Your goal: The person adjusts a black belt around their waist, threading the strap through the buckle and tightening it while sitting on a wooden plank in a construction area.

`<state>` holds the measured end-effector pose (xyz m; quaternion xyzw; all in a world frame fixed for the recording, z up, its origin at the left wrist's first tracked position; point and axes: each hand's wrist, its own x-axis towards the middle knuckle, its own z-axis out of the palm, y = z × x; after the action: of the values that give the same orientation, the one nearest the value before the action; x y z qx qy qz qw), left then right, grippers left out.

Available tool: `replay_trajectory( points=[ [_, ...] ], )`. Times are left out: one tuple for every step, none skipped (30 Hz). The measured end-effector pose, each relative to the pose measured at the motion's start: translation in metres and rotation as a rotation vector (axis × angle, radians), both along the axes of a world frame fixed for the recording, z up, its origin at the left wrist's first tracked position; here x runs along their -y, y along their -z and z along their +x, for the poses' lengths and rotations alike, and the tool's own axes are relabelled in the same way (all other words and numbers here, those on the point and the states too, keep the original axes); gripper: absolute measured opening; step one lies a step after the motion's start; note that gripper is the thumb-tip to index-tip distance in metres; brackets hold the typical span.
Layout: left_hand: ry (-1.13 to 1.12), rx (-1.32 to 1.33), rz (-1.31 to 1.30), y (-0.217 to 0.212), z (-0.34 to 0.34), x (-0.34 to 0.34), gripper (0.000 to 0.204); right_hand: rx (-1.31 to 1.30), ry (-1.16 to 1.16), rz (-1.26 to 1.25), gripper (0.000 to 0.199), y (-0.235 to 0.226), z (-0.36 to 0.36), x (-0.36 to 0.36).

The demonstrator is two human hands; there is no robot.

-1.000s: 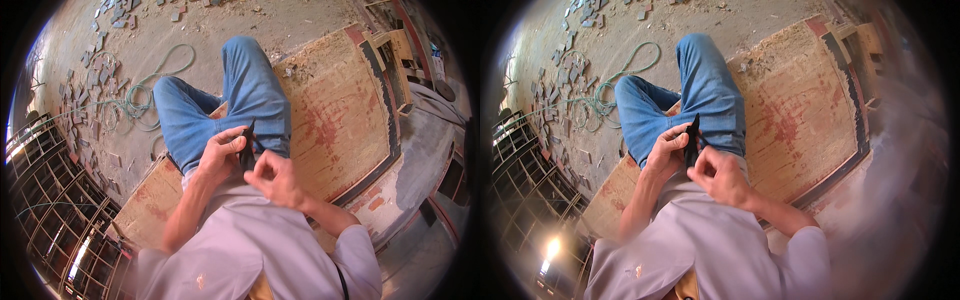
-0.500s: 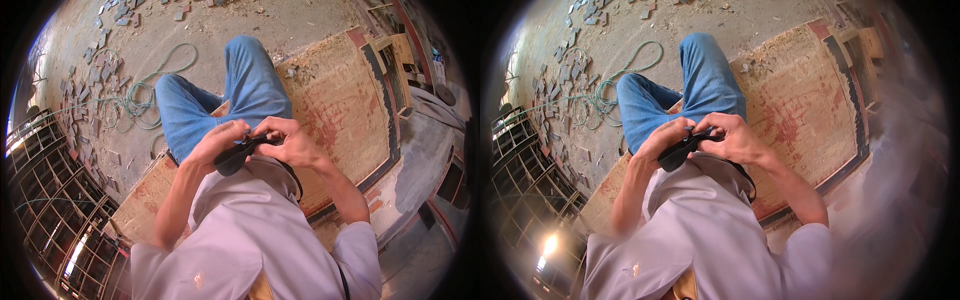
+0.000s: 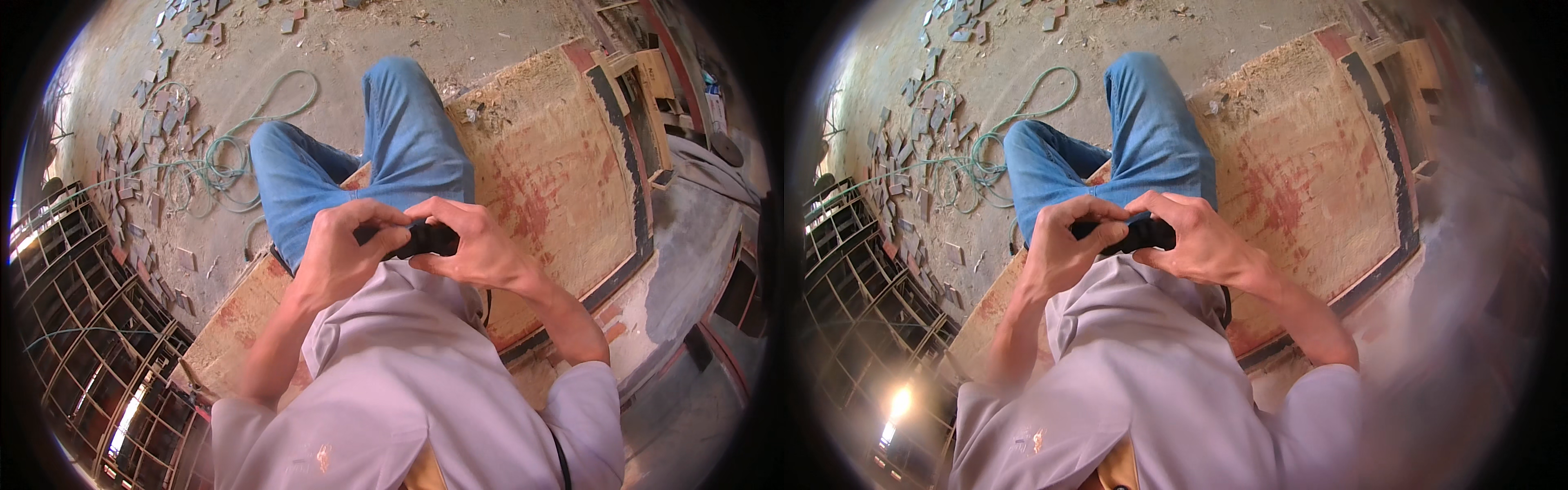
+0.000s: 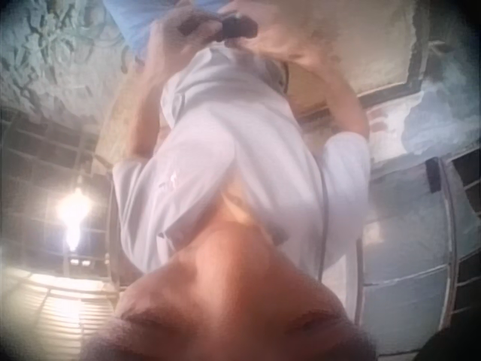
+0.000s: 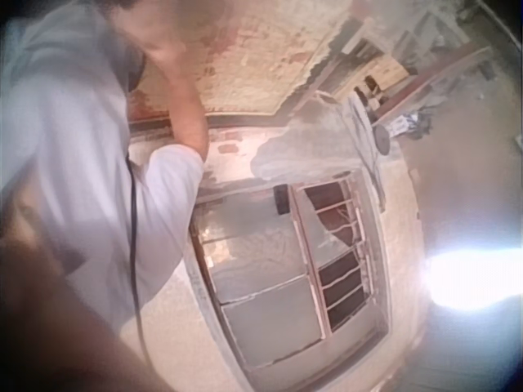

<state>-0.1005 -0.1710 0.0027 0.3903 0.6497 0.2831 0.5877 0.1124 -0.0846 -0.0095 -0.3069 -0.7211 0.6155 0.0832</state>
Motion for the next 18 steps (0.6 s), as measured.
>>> replay_trajectory(
  points=[
    [-0.007,0.012,0.014,0.003,0.000,0.001,0.024,-0.027,-0.012,0.041,0.044,0.006,0.001,0.003],
    [-0.016,0.024,0.029,0.009,0.000,0.004,0.024,-0.007,-0.047,0.165,0.045,0.012,0.006,0.008],
    [-0.029,0.032,0.042,0.014,0.000,0.006,0.024,-0.014,-0.078,0.243,0.044,0.012,0.007,0.008],
    [-0.062,0.063,0.057,0.018,0.000,0.008,0.025,-0.022,-0.109,0.321,0.044,0.012,0.008,0.008],
    [-0.097,0.093,0.072,0.022,0.000,0.010,0.026,-0.030,-0.140,0.400,0.043,0.012,0.009,0.008],
    [-0.128,0.125,0.089,0.024,0.001,0.010,0.027,-0.052,-0.135,0.450,0.045,0.014,0.010,0.007],
    [-0.103,0.101,0.104,0.022,0.000,0.010,0.028,-0.074,-0.131,0.500,0.046,0.016,0.010,0.005],
    [-0.079,0.077,0.119,0.017,-0.002,0.011,0.029,-0.097,-0.126,0.551,0.047,0.018,0.010,0.004],
    [-0.057,0.053,0.135,0.015,-0.003,0.012,0.031,-0.088,-0.137,0.567,0.047,0.016,0.010,0.003],
    [-0.061,0.034,0.158,0.015,-0.005,0.013,0.031,-0.079,-0.148,0.583,0.047,0.013,0.009,0.004],
    [-0.065,0.015,0.181,0.016,-0.006,0.015,0.031,-0.071,-0.158,0.599,0.047,0.012,0.009,0.004],
    [-0.068,-0.004,0.202,0.016,-0.006,0.016,0.031,-0.097,-0.140,0.586,0.047,0.012,0.009,0.003],
    [-0.077,-0.009,0.202,0.015,-0.006,0.017,0.031,-0.122,-0.121,0.573,0.047,0.013,0.008,0.002],
    [-0.087,-0.014,0.202,0.011,-0.007,0.018,0.031,-0.148,-0.103,0.560,0.047,0.013,0.008,0.002],
    [-0.097,-0.017,0.203,0.008,-0.007,0.018,0.031,-0.143,-0.097,0.527,0.047,0.014,0.009,0.002],
    [-0.077,-0.045,0.219,0.006,-0.007,0.018,0.030,-0.137,-0.091,0.493,0.047,0.014,0.011,0.002],
    [-0.057,-0.074,0.236,0.004,-0.008,0.018,0.030,-0.132,-0.084,0.460,0.047,0.014,0.013,0.003],
    [-0.039,-0.105,0.254,0.003,-0.009,0.018,0.029,-0.146,-0.047,0.412,0.045,0.014,0.012,0.005]
  ],
)
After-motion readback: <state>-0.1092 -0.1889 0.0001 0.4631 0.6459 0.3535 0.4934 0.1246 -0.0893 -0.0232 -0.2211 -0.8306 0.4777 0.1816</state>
